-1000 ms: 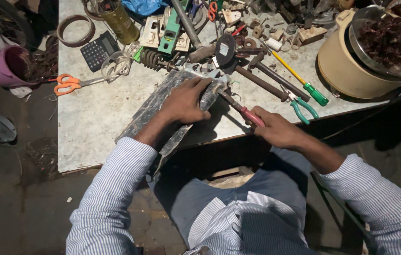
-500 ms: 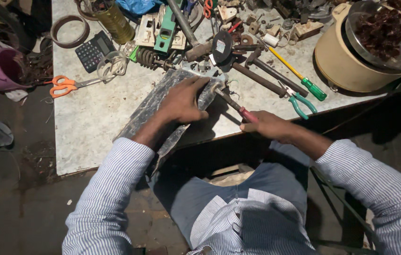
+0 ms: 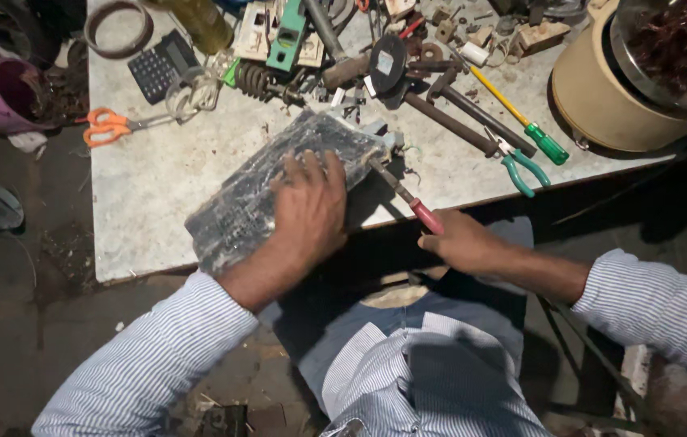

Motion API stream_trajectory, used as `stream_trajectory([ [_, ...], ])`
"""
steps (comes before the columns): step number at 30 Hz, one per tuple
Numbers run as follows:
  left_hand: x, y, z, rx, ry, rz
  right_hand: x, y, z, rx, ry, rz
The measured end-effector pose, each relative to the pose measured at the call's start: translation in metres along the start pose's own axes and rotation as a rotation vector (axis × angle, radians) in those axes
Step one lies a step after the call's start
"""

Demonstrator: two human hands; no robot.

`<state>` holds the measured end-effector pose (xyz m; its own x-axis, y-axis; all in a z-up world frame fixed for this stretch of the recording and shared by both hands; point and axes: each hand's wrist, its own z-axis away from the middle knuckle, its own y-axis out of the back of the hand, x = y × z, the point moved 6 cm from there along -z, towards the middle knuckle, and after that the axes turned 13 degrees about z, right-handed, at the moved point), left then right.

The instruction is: The person disassembles a metal electronic casing on a cluttered workbench using pliers and a screwdriver. They remove components, pry open sections, and manipulate wires and internal parts throughout the clip.

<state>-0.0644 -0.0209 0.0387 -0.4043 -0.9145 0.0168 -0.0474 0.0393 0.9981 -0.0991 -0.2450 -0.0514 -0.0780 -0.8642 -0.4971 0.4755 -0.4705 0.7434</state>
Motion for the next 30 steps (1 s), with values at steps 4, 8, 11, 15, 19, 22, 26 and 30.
stream_trajectory([
  [4,-0.012,-0.011,0.001,0.24,0.011,0.012,-0.002,0.001,0.001,0.038,0.002,0.053],
  [8,-0.023,-0.025,-0.009,0.244,-0.074,0.023,-0.004,0.001,-0.002,0.116,0.108,0.126],
  [11,-0.039,-0.021,-0.012,0.164,-0.127,0.105,-0.005,-0.002,-0.006,0.168,0.161,0.194],
  [15,-0.047,-0.007,-0.005,0.078,-0.19,0.092,-0.006,-0.006,-0.011,0.228,0.187,0.167],
  [19,-0.046,0.0,-0.007,0.028,-0.217,0.101,-0.007,-0.012,-0.019,0.314,0.235,0.063],
  [22,-0.046,-0.007,-0.008,0.025,-0.224,0.057,-0.005,-0.025,-0.024,0.324,0.262,-0.049],
  [26,-0.048,-0.017,-0.017,-0.015,-0.194,0.024,-0.017,-0.011,-0.023,0.479,0.506,-0.012],
  [30,-0.056,-0.014,-0.022,-0.037,-0.165,0.068,-0.011,-0.008,-0.017,0.241,0.23,0.023],
])
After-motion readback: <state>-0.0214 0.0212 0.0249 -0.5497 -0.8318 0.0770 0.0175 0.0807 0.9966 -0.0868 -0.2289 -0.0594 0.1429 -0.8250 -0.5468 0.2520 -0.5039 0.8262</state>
